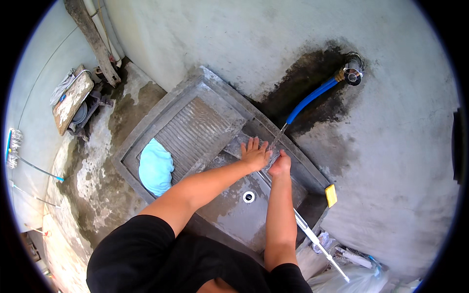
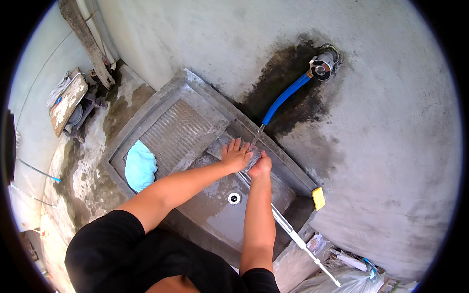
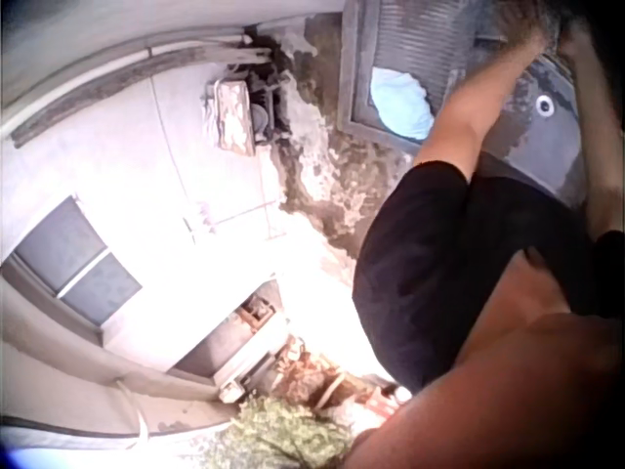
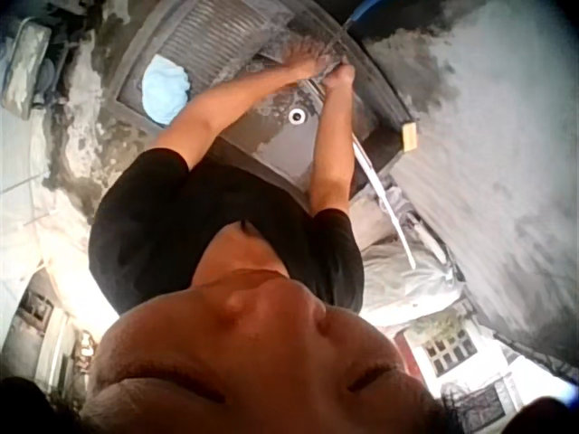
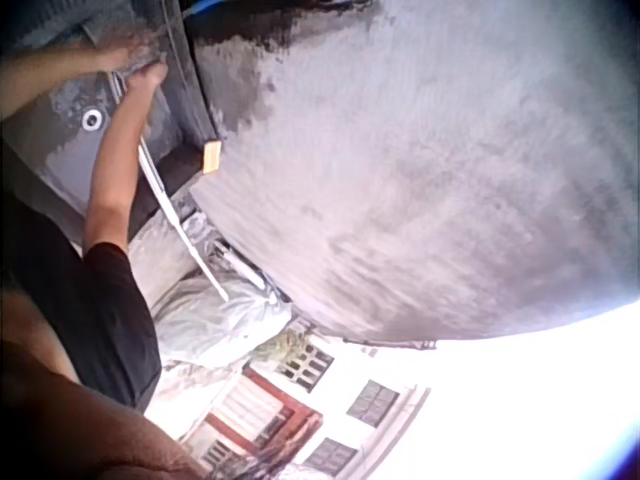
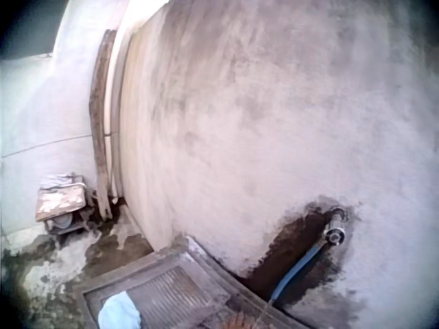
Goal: The person cleans a window by first rinsing a mop head at an outdoor sink, wiping the glass with the mop, and then rinsing the mop head again under a faucet.
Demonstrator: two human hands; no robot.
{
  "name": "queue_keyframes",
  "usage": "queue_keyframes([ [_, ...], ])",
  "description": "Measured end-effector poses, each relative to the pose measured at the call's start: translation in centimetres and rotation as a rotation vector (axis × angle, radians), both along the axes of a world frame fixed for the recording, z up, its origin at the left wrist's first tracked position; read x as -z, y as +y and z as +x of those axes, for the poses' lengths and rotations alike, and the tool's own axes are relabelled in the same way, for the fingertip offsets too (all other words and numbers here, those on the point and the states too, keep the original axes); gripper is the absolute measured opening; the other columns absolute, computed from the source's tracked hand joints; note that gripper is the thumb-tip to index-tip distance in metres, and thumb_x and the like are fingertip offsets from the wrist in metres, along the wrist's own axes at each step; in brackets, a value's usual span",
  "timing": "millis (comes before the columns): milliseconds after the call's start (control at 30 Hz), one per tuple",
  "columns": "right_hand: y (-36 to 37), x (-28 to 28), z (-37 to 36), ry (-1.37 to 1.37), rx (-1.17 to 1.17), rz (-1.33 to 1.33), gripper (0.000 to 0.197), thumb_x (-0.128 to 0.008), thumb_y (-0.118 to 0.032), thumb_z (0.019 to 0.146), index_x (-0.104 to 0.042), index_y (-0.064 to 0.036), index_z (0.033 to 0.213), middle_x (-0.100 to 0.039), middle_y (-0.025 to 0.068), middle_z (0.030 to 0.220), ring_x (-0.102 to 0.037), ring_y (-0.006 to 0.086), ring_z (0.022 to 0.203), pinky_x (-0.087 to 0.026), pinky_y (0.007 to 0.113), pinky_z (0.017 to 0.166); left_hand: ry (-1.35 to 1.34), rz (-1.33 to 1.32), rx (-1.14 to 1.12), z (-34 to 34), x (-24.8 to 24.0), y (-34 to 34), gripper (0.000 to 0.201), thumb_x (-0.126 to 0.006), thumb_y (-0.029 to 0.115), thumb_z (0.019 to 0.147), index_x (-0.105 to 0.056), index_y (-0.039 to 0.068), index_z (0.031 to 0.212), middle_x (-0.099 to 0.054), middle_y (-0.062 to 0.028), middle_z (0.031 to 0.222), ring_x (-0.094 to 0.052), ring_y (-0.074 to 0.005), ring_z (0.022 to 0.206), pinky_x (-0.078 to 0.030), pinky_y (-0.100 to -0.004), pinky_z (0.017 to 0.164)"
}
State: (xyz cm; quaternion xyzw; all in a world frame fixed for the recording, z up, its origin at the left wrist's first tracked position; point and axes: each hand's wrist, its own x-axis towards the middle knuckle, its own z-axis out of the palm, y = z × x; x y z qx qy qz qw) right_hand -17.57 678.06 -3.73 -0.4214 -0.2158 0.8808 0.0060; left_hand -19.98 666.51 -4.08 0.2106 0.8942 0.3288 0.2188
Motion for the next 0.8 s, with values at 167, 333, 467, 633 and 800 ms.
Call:
queue_keyframes([
  [167, 1.1, 1.4, 0.7, 0.015, 0.017, -0.004, 0.046, -0.022, -0.033, 0.094, -0.048, 0.0022, 0.108, -0.054, 0.0181, 0.11, -0.052, 0.0329, 0.1, -0.038, 0.046, 0.092, 0.03, 0.095, 0.27, 0.3, -1.5, -0.5, 0.051, -0.024, 0.043, 0.091, -0.029, 0.019, 0.136, -0.019, -0.0158, 0.143, -0.011, -0.0353, 0.133, -0.005, -0.0556, 0.103],
  [333, 0.2, 1.2, -0.1, -0.012, -0.01, 0.034, 0.044, -0.023, -0.03, 0.094, -0.049, 0.0019, 0.108, -0.054, 0.0177, 0.112, -0.051, 0.0313, 0.104, -0.037, 0.045, 0.094, 0.031, -0.148, 0.039, -0.4, 0.1, -0.3, 0.049, -0.023, 0.04, 0.092, -0.028, 0.02, 0.137, -0.021, -0.0125, 0.143, -0.013, -0.0316, 0.133, -0.006, -0.0554, 0.103],
  [467, 0.8, 1.9, 0.5, -0.012, -0.028, 0.041, 0.047, -0.023, -0.033, 0.093, -0.046, 0.0019, 0.115, -0.051, 0.0177, 0.117, -0.048, 0.0325, 0.109, -0.034, 0.046, 0.096, 0.079, 0.101, 0.325, 0.8, -1.4, -0.3, 0.051, -0.025, 0.041, 0.091, -0.028, 0.019, 0.137, -0.017, -0.0175, 0.143, -0.013, -0.0345, 0.132, -0.007, -0.0532, 0.104],
  [633, -0.6, 0.2, 0.7, -0.006, -0.069, -0.074, 0.048, -0.031, -0.035, 0.09, -0.043, 0.0013, 0.119, -0.047, 0.0179, 0.123, -0.044, 0.0327, 0.115, -0.03, 0.046, 0.1, -0.02, -0.158, 0.024, -0.3, -1.3, 0.1, 0.054, -0.031, 0.039, 0.088, -0.031, 0.01, 0.135, -0.021, -0.0151, 0.142, -0.014, -0.0324, 0.133, -0.006, -0.0485, 0.106],
  [800, -1.1, -0.8, 1.3, 0.035, -0.11, 0.13, 0.037, -0.033, -0.025, 0.091, -0.044, 0.0005, 0.115, -0.05, 0.0176, 0.117, -0.047, 0.0309, 0.11, -0.035, 0.044, 0.097, 0.055, 0.064, 0.261, 0.5, -0.1, 0.0, 0.055, -0.028, 0.042, 0.09, -0.033, 0.01, 0.134, -0.022, -0.016, 0.142, -0.015, -0.0316, 0.133, -0.006, -0.0488, 0.106],
])
